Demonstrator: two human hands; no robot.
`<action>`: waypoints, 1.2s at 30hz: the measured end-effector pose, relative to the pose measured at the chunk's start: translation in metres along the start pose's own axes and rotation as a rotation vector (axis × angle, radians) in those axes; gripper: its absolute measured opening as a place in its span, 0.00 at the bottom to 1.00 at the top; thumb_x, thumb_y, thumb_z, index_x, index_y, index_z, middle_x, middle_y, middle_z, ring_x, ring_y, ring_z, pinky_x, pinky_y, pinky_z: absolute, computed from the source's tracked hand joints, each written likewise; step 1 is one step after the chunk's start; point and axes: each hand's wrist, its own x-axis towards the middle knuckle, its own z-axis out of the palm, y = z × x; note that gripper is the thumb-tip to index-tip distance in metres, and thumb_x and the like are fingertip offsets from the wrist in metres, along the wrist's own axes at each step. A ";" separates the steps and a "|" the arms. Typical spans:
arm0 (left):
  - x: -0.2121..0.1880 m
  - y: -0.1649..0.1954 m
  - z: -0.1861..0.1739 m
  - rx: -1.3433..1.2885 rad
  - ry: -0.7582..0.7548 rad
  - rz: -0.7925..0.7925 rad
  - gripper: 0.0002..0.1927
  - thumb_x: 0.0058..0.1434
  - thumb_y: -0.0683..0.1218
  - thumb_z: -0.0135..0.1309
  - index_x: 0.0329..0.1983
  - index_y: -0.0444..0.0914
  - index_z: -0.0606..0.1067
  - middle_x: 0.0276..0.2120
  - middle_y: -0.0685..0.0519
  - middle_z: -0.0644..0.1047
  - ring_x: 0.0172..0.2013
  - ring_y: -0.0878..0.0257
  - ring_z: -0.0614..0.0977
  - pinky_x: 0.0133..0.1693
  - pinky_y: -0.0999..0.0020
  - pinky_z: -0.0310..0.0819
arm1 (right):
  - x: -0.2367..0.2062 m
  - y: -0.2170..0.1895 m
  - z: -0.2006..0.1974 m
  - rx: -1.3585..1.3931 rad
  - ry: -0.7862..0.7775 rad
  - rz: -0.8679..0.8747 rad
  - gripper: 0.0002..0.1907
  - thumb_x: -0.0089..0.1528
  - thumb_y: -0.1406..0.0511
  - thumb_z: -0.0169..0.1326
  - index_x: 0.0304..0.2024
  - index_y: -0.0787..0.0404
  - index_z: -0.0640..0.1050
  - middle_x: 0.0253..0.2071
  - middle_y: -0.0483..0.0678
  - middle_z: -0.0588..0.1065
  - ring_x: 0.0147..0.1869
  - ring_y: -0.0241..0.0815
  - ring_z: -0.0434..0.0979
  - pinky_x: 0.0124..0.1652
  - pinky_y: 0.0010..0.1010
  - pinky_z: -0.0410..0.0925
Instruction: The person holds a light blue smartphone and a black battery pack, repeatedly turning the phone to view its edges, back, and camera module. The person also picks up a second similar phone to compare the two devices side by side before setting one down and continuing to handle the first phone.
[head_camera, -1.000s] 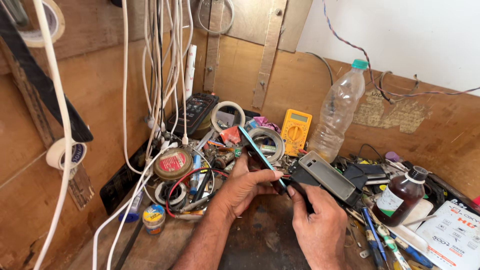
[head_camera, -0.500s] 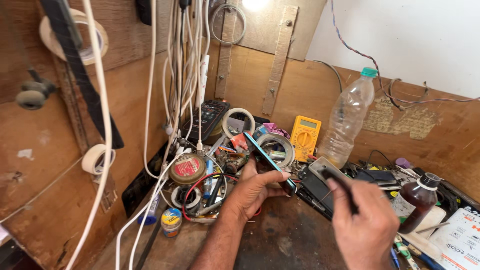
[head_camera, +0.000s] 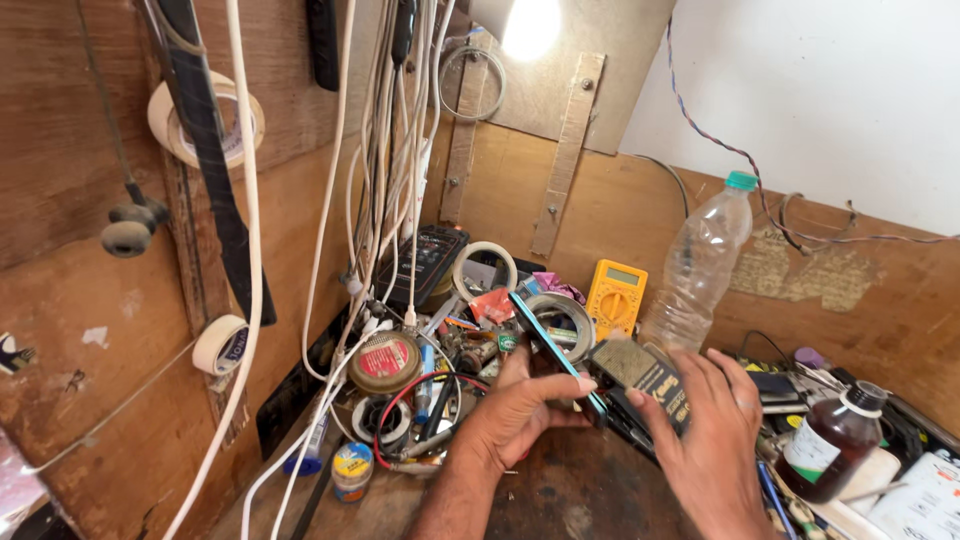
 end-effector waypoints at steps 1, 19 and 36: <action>0.001 0.000 0.000 0.006 -0.009 -0.001 0.40 0.47 0.37 0.64 0.64 0.43 0.63 0.49 0.50 0.77 0.47 0.55 0.81 0.41 0.47 0.81 | -0.004 -0.001 0.001 0.108 0.036 0.038 0.24 0.58 0.58 0.61 0.54 0.63 0.77 0.54 0.54 0.78 0.67 0.56 0.67 0.65 0.46 0.59; 0.000 -0.010 0.007 0.057 -0.064 -0.097 0.43 0.47 0.38 0.65 0.66 0.39 0.60 0.52 0.48 0.73 0.52 0.52 0.79 0.44 0.44 0.80 | -0.029 0.017 0.011 0.788 -0.334 0.345 0.13 0.57 0.64 0.63 0.44 0.62 0.86 0.50 0.49 0.84 0.62 0.42 0.79 0.61 0.33 0.66; -0.001 -0.010 0.007 0.078 -0.076 -0.084 0.39 0.49 0.37 0.64 0.65 0.39 0.62 0.51 0.50 0.72 0.51 0.55 0.79 0.44 0.42 0.81 | -0.038 -0.033 0.007 0.363 0.022 0.193 0.04 0.65 0.69 0.57 0.39 0.64 0.81 0.31 0.52 0.80 0.31 0.44 0.82 0.32 0.33 0.72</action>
